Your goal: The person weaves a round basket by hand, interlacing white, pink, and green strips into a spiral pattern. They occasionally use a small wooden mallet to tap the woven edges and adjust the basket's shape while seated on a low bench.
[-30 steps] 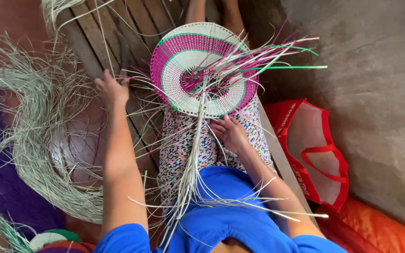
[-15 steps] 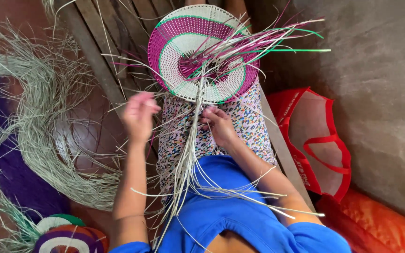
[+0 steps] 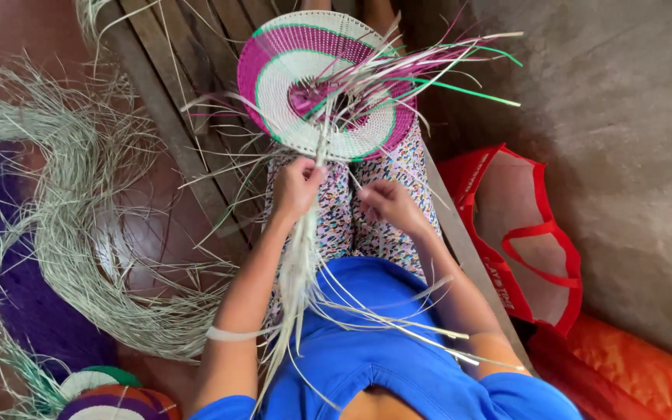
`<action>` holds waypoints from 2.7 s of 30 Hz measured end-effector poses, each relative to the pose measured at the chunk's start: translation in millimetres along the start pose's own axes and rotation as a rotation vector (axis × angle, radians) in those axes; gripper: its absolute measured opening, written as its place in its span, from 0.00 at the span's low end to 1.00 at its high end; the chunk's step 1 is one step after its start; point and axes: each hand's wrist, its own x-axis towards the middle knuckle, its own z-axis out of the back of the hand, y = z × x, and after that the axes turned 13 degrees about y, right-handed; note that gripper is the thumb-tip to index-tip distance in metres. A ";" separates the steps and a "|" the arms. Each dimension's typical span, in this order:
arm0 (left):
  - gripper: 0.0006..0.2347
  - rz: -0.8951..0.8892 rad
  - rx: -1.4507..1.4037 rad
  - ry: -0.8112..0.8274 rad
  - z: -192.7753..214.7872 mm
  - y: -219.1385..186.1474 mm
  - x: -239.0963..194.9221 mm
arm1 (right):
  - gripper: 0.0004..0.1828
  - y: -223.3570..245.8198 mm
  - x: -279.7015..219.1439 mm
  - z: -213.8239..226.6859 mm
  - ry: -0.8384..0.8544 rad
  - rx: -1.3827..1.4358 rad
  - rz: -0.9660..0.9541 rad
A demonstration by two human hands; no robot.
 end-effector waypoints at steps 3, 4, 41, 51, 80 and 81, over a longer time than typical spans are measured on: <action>0.05 -0.301 -0.263 -0.234 12.7 -10.5 -5.1 | 0.12 31.4 -3.3 17.8 -0.221 -0.152 0.251; 0.05 -0.384 -0.266 -0.286 16.2 -18.5 -9.3 | 0.10 55.1 -10.1 11.0 -0.250 -0.180 0.393; 0.07 -0.724 -0.914 0.140 67.4 -82.9 -42.6 | 0.17 224.4 56.2 47.5 -0.052 0.737 0.950; 0.22 -0.769 -1.340 0.383 63.1 -134.4 23.8 | 0.23 201.2 113.3 54.1 -0.149 1.215 0.814; 0.03 -0.363 -0.846 0.307 205.8 -181.4 139.6 | 0.30 115.1 58.6 37.5 -0.439 -0.090 0.532; 0.03 -0.364 -0.842 0.312 202.9 -184.9 154.9 | 0.30 107.2 67.4 43.0 -0.444 -0.087 0.534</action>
